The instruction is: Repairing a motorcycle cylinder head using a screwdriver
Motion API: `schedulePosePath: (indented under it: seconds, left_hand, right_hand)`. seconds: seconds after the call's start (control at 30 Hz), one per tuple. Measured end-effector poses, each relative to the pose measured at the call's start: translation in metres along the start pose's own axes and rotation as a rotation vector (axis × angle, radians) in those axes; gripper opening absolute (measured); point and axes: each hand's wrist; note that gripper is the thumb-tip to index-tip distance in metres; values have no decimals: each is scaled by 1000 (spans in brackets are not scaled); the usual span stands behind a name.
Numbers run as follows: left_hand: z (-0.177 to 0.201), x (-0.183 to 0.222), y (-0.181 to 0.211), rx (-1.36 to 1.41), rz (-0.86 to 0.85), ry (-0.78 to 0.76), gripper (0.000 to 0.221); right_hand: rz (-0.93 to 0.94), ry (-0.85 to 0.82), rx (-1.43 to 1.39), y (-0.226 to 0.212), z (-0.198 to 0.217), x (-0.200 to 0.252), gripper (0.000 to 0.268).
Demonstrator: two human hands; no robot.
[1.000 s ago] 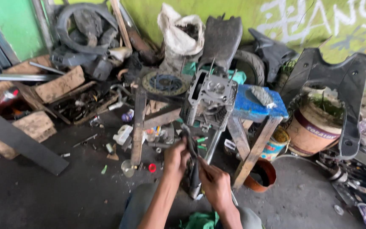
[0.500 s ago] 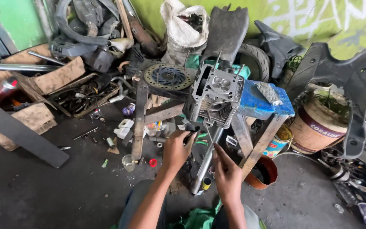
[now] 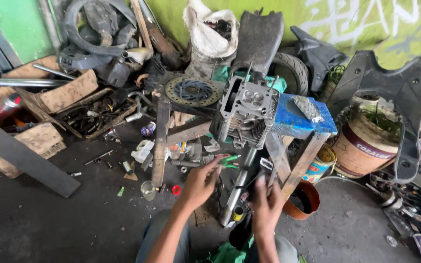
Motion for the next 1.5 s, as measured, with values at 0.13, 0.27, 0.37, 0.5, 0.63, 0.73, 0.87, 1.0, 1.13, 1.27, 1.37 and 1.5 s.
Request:
schedulePosePath:
  seconds: [0.13,0.27,0.37,0.5,0.63,0.73,0.87,1.0,1.13,1.27,1.37,1.5]
  left_hand:
    - [-32,-2,-2,66,-102,255,94]
    - [-30,11,16,-179,-137,338,92]
    - [-25,13,15,-164,-78,376,107]
    - [-26,16,8,-101,-174,383,99]
    - [-21,14,24,-71,-182,372,116]
    - [-16,14,23,-8,-286,306,75]
    - [-12,13,3,242,104,299,15]
    - [-1,5,-33,24,83,358,11]
    - [-17,0,-78,58,134,384,13]
    - [-22,3,-69,-25,335,266,16]
    - [-25,1,-63,-7,399,217,31]
    - [-28,2,-60,-25,317,206,35]
  right_hand:
    - [458,-406,526,6,-46,24,10]
    - [314,-76,441,15,-48,-3,2]
    - [310,75,419,9,-34,-5,11]
    - [697,-254,543,27,-36,30,59]
    - [433,-16,607,29,-32,-8,20]
    - [260,121,425,21,-27,1,15]
    - [296,-183,557,23,-20,9,11]
    - [-43,-124,630,5,-15,-6,30]
    - [143,-215,596,-8,-11,-14,52]
    - [164,-271,578,-37,-27,-15,46]
    - [310,-254,613,-38,-34,-22,44]
    - [352,-190,636,-38,-46,-27,43]
Point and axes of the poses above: each hand's wrist, its own x-axis away from the middle knuckle, its own z-axis out of the back of the hand, y = z × x, and after that the axes turned 6 degrees about z, right-handed
